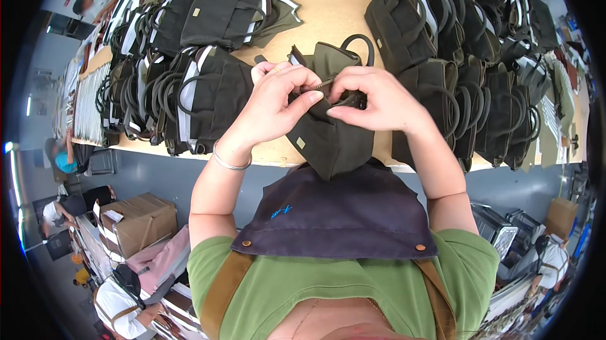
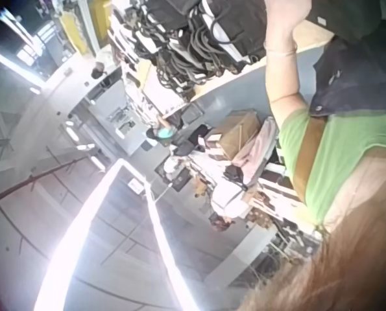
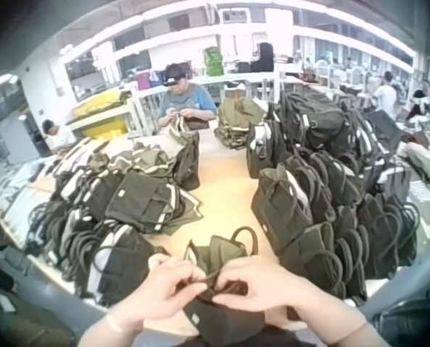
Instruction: The person is assembling small green canvas bags on a wooden table. They repeatedly open the bags, insert white paper stuffing to maintain shape, and zip the bags closed. The person handles the bags one at a time, placing finished units aside.
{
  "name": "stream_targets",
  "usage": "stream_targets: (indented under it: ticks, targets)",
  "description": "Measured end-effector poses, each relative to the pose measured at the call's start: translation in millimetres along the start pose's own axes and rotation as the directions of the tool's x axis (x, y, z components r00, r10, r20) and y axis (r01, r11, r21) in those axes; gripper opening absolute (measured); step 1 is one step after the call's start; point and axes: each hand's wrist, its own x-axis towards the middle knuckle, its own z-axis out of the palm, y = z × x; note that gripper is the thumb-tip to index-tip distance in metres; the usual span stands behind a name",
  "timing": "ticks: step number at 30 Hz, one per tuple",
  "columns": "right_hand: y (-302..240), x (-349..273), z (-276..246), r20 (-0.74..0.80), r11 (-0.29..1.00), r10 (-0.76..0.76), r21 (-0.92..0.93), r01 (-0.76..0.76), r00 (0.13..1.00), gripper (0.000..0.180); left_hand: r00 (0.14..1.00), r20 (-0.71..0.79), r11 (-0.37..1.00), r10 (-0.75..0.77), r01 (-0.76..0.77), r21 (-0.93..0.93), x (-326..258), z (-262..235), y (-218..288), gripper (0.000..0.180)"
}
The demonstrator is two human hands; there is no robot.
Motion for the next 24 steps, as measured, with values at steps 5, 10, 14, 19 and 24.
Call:
stream_targets:
  ticks: [5, 10, 14, 19, 24]
  targets:
    - [13.6, 2.7, -24.8, 0.16, 0.985, 0.166, 0.023, -0.172, 0.973, 0.025, 0.986, -0.066, 0.984, 0.154, -0.147, 0.104, 3.5, 0.1, 3.9, 0.011]
    - [-28.4, 4.6, -30.8, 0.125, 0.996, 0.011, -0.086, 0.0, 0.992, 0.019, 0.977, -0.06, 0.978, 0.204, -0.2, 0.062, -0.5, -28.3, -14.0, 0.012]
    - [-21.5, 9.8, -21.8, 0.192, 0.997, 0.036, -0.08, -0.021, 0.981, 0.015, 0.994, -0.029, 0.989, 0.108, -0.104, 0.109, -2.8, -20.4, -29.5, 0.015]
    - [-28.8, 19.2, -29.3, 0.29, 0.994, 0.101, -0.079, -0.081, 0.952, 0.016, 0.98, -0.039, 0.943, 0.198, -0.179, 0.28, -6.8, -18.6, 13.8, 0.03]
    - [-29.6, 23.0, -39.1, 0.374, 0.989, 0.143, -0.075, -0.124, 0.916, 0.017, 0.978, 0.039, 0.979, 0.204, -0.204, 0.007, -3.8, -1.7, -3.5, 0.021]
